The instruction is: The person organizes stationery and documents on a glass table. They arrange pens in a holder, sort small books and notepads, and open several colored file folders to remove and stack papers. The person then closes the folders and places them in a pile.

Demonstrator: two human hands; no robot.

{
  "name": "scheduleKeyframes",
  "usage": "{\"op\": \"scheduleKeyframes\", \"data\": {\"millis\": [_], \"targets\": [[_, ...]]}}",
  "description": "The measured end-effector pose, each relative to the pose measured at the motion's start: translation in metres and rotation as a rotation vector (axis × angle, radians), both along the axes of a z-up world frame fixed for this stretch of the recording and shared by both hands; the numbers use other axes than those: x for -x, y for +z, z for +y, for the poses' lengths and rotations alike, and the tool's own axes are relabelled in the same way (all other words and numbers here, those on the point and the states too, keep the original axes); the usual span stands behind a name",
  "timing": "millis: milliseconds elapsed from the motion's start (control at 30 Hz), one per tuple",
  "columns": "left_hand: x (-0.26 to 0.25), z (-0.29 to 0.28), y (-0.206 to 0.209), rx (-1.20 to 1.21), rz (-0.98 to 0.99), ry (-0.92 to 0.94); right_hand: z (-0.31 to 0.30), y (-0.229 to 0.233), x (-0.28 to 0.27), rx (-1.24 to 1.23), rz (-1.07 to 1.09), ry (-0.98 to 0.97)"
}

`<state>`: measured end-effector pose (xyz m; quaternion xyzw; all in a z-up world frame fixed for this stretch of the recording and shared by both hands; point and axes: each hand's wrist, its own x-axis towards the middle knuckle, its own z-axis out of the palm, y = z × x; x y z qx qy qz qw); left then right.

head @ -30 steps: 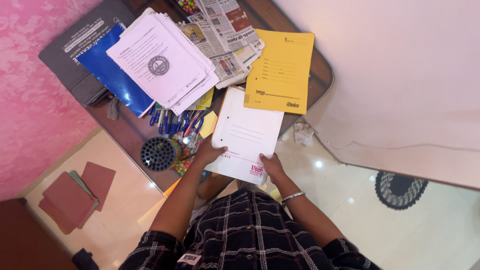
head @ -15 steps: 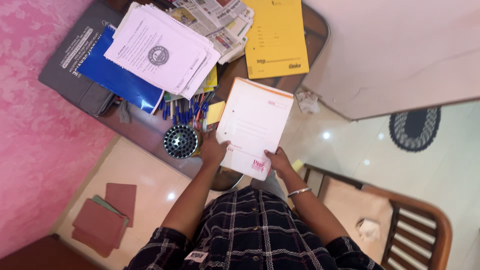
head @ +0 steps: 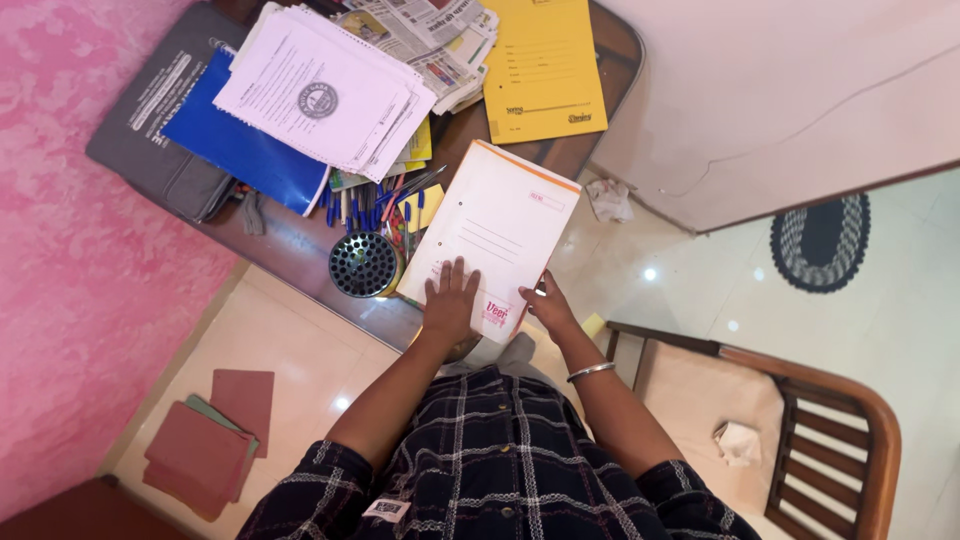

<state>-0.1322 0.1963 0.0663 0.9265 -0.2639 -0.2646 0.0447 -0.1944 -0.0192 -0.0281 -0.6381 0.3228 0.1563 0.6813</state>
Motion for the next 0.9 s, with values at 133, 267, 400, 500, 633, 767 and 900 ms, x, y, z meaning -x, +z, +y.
{"op": "scheduleKeyframes", "data": {"millis": [133, 267, 400, 500, 633, 767, 900], "targets": [[0.004, -0.004, -0.002, -0.022, -0.001, -0.040, -0.013, 0.011, -0.011, -0.064, -0.042, 0.065], [-0.002, -0.006, -0.008, 0.097, 0.178, 0.075, -0.026, 0.007, -0.031, -0.057, -0.055, 0.090], [-0.001, -0.005, -0.041, 0.341, -0.017, 0.187, -0.033, 0.014, -0.047, 0.668, -0.297, 0.131], [-0.010, -0.002, -0.056, 0.669, -0.192, 0.337, -0.014, 0.084, -0.053, 0.266, -0.379, 0.184], [-0.024, 0.004, -0.043, 1.047, -0.156, 0.792, 0.017, 0.255, -0.007, -0.442, -0.633, 0.545], [-0.050, 0.033, -0.018, 1.253, -0.525, 0.962, 0.056, 0.398, 0.022, -0.985, -0.805, 0.799], [-0.067, 0.076, 0.018, 1.170, -0.510, 0.959, 0.074, 0.393, 0.017, -1.154, -0.876, 0.881]]}}
